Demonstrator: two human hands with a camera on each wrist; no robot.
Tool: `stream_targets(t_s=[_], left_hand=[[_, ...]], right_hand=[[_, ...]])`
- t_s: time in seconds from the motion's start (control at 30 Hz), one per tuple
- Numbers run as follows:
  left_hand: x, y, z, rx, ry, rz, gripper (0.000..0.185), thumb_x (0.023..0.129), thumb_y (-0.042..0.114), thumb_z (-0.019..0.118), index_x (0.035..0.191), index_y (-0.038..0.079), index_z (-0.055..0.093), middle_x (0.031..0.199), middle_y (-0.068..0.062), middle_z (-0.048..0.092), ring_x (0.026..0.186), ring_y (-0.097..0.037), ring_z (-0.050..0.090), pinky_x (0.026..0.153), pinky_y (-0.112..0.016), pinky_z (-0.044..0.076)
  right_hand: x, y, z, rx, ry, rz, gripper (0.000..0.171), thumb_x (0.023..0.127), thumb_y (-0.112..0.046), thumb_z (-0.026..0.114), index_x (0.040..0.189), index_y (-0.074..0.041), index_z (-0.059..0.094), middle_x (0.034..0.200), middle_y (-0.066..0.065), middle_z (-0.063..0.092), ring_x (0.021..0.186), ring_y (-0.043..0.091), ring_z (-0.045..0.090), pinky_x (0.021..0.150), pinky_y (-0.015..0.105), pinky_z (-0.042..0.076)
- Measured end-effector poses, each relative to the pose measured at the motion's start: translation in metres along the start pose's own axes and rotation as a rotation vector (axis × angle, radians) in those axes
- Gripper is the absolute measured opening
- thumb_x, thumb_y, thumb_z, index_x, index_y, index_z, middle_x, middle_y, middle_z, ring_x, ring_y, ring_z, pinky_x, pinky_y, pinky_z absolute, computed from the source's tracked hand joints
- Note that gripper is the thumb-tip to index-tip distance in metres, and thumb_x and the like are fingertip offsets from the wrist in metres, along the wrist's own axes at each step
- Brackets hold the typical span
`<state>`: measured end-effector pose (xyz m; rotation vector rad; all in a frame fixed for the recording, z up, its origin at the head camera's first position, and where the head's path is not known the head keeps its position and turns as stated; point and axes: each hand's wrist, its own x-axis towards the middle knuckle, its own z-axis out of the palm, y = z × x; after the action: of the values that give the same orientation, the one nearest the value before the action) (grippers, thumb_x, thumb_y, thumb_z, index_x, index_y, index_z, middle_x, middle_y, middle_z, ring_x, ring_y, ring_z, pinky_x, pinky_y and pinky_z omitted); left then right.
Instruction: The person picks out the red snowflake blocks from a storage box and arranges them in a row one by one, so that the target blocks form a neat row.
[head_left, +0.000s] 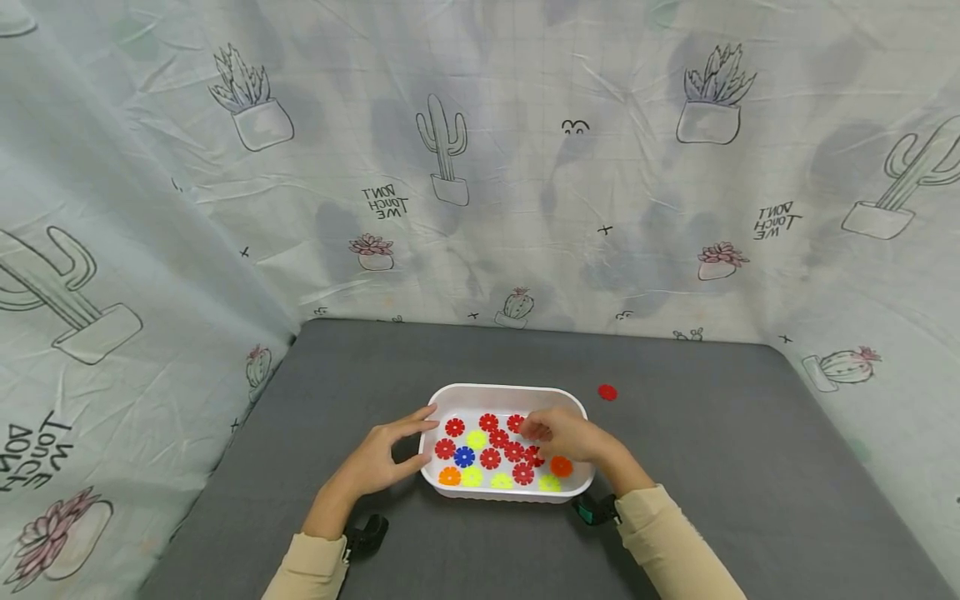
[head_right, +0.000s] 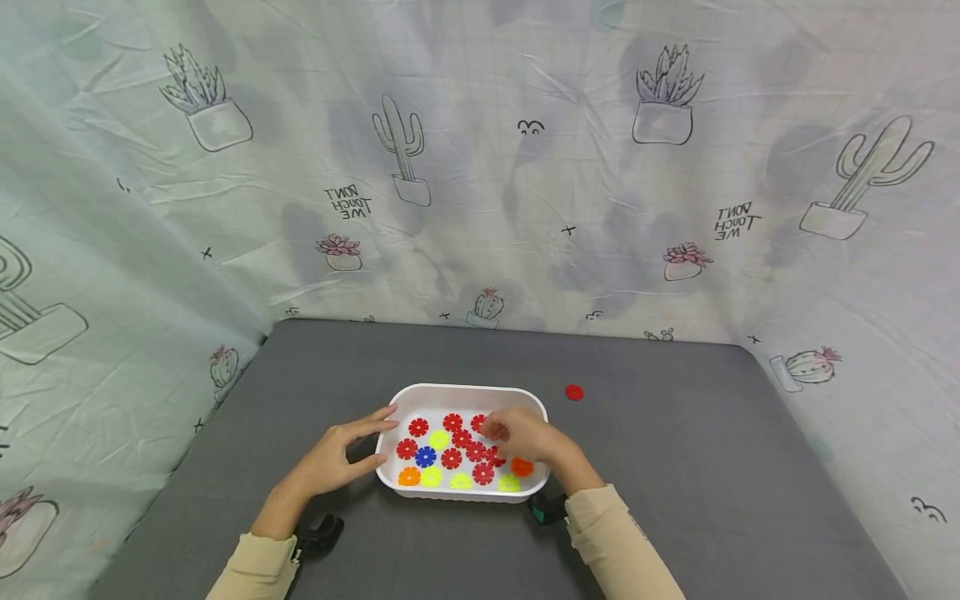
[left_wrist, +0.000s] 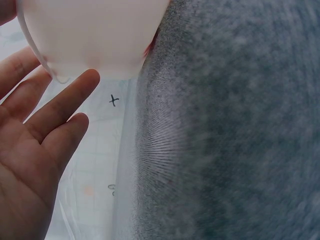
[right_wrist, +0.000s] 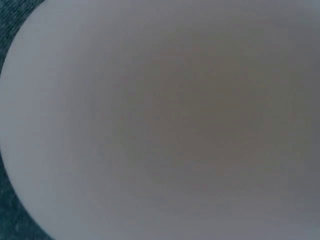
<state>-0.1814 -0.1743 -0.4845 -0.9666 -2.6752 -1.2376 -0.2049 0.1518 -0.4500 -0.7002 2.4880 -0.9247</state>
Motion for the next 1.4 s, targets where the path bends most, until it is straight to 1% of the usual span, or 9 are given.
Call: stream_targets(t_s=[0.2, 0.27, 0.4, 0.57, 0.73, 0.9, 1.07, 1.2, 1.4], left_hand=[[-0.001, 0.000, 0.000, -0.024, 0.002, 0.014, 0.045, 0.081, 0.025, 0.065, 0.123, 0.015, 0.055, 0.139, 0.003, 0.041, 0.123, -0.019, 0.045, 0.095, -0.050, 0.039], [-0.001, 0.000, 0.000, -0.010, 0.001, 0.010, 0.045, 0.081, 0.025, 0.065, 0.123, 0.015, 0.055, 0.139, 0.004, 0.041, 0.123, -0.018, 0.044, 0.095, -0.049, 0.040], [-0.001, 0.001, 0.001, 0.004, -0.003, -0.005, 0.045, 0.081, 0.026, 0.064, 0.124, 0.013, 0.055, 0.139, 0.004, 0.041, 0.124, -0.018, 0.044, 0.094, -0.048, 0.041], [-0.001, 0.003, -0.001, 0.000, -0.008, -0.015, 0.046, 0.081, 0.025, 0.065, 0.124, 0.012, 0.055, 0.139, 0.003, 0.041, 0.124, -0.018, 0.043, 0.094, -0.049, 0.041], [0.000, 0.004, -0.001, 0.000, -0.009, -0.019, 0.046, 0.081, 0.026, 0.065, 0.123, 0.013, 0.055, 0.139, 0.002, 0.041, 0.124, -0.019, 0.044, 0.094, -0.049, 0.041], [0.000, 0.004, -0.001, 0.009, -0.007, -0.021, 0.046, 0.080, 0.025, 0.065, 0.124, 0.013, 0.055, 0.139, 0.003, 0.041, 0.124, -0.018, 0.043, 0.093, -0.049, 0.041], [0.001, 0.003, -0.003, 0.000, -0.009, -0.004, 0.045, 0.080, 0.025, 0.065, 0.123, 0.012, 0.055, 0.139, 0.001, 0.042, 0.123, -0.019, 0.044, 0.094, -0.049, 0.041], [0.002, 0.003, -0.004, -0.005, -0.009, 0.005, 0.045, 0.081, 0.024, 0.065, 0.123, 0.012, 0.055, 0.138, 0.001, 0.042, 0.123, -0.019, 0.045, 0.094, -0.049, 0.040], [0.004, 0.003, -0.005, -0.001, -0.014, -0.008, 0.045, 0.080, 0.024, 0.065, 0.123, 0.013, 0.055, 0.138, 0.002, 0.042, 0.123, -0.019, 0.045, 0.093, -0.050, 0.040]], right_hand=[[0.000, -0.003, 0.005, -0.031, -0.025, 0.057, 0.028, 0.070, 0.005, 0.067, 0.094, -0.009, 0.063, 0.092, 0.001, 0.062, 0.085, 0.017, 0.054, 0.077, 0.033, 0.049], [0.000, -0.004, 0.007, -0.028, -0.027, 0.074, 0.030, 0.070, 0.006, 0.066, 0.095, -0.009, 0.063, 0.092, 0.000, 0.061, 0.084, 0.017, 0.053, 0.076, 0.032, 0.048], [0.001, -0.004, 0.010, -0.072, -0.019, 0.069, 0.030, 0.068, 0.006, 0.068, 0.094, -0.010, 0.062, 0.088, 0.000, 0.057, 0.081, 0.016, 0.050, 0.072, 0.030, 0.046], [0.004, -0.004, 0.014, -0.165, -0.006, 0.036, 0.029, 0.068, 0.005, 0.070, 0.090, -0.010, 0.061, 0.084, -0.002, 0.055, 0.078, 0.014, 0.047, 0.070, 0.027, 0.045], [0.006, -0.002, 0.017, -0.241, -0.005, 0.054, 0.029, 0.067, 0.001, 0.073, 0.087, -0.014, 0.059, 0.082, -0.005, 0.050, 0.076, 0.010, 0.044, 0.069, 0.024, 0.043], [0.007, -0.003, 0.018, -0.257, -0.014, 0.077, 0.026, 0.068, -0.001, 0.072, 0.084, -0.015, 0.057, 0.080, -0.004, 0.049, 0.074, 0.011, 0.043, 0.066, 0.024, 0.040], [0.007, -0.005, 0.017, -0.273, -0.026, 0.092, 0.023, 0.070, -0.005, 0.072, 0.083, -0.016, 0.055, 0.079, -0.003, 0.048, 0.073, 0.011, 0.042, 0.065, 0.024, 0.038], [0.006, -0.006, 0.017, -0.290, -0.006, 0.099, 0.023, 0.072, -0.007, 0.071, 0.084, -0.017, 0.054, 0.082, -0.004, 0.046, 0.075, 0.010, 0.042, 0.066, 0.023, 0.039], [0.006, -0.008, 0.015, -0.298, 0.023, 0.086, 0.025, 0.072, -0.012, 0.072, 0.090, -0.017, 0.055, 0.084, -0.004, 0.046, 0.078, 0.009, 0.043, 0.064, 0.021, 0.042]])
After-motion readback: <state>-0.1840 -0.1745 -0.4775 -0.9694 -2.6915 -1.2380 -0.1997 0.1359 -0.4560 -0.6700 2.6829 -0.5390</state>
